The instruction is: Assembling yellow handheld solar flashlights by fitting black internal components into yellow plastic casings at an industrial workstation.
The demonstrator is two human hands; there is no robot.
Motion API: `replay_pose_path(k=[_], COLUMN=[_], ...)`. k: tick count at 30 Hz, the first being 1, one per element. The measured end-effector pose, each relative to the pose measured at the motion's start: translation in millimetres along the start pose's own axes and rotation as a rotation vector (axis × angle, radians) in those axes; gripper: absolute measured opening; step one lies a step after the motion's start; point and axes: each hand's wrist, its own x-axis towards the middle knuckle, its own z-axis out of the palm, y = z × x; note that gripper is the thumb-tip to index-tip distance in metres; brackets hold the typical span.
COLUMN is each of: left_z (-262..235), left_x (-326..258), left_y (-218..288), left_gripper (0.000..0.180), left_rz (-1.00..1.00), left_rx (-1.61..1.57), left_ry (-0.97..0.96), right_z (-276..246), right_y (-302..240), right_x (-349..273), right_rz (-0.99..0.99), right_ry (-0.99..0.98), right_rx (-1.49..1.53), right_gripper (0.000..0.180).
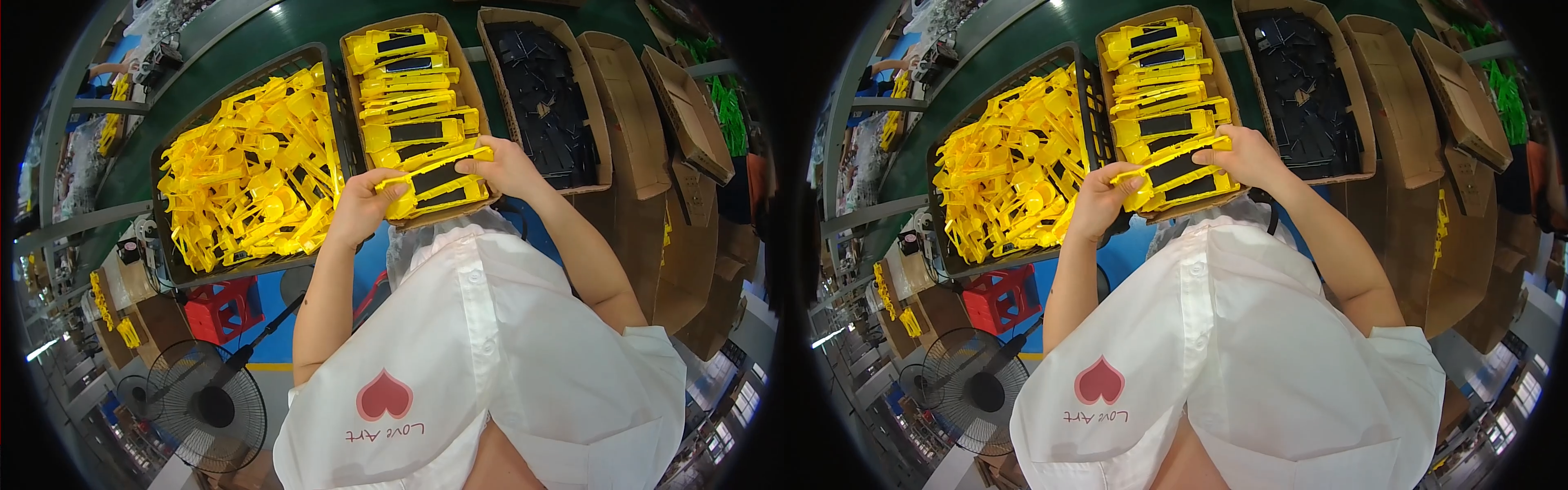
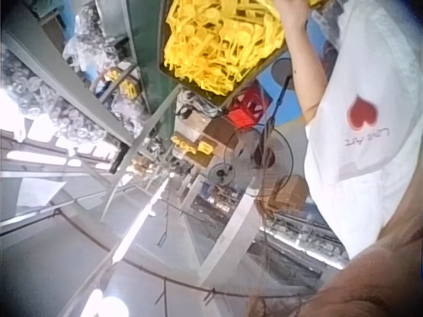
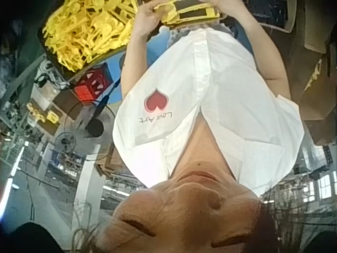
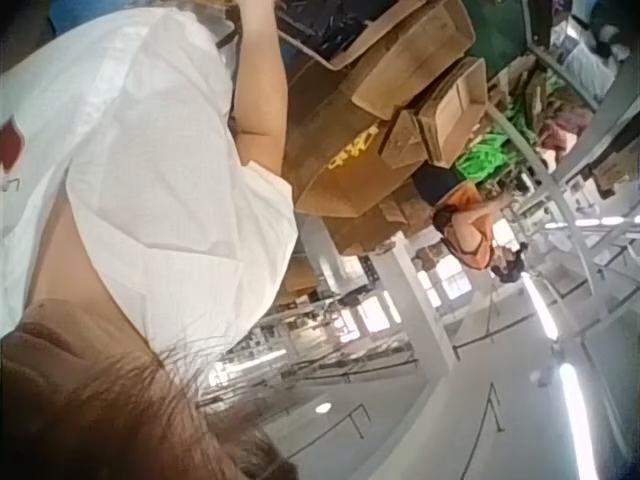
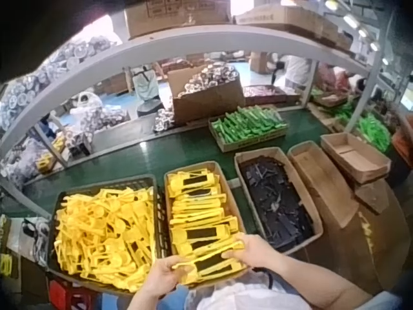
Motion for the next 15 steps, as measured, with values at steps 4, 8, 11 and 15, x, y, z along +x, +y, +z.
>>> replay_pose_path(k=[4, 8, 11, 15], left_z=[30, 43, 54, 58], left_x=[10, 39, 52, 63], left_y=[28, 24, 20, 20], left_gripper=[0.024, 0.028, 0.023, 0.021], left_rz=[0.121, -0.002, 0.218, 0.238], left_rx=[1.124, 1.058, 0.968, 0.968], left_ry=[-0.013, -0.025, 0.04, 0.029], right_z=[10, 8, 8, 9], right_y=[-12, -2, 7, 27], right_x=[-5, 1, -2, -4], right_rz=[-0.029, -0.044, -0.018, -0.102], right_ry=[0.059, 0.128, 0.149, 0.177], right_rx=[-0.276, -0.38, -0.018, 0.026], right_gripper=[0.04, 0.041, 0.051, 0.045])
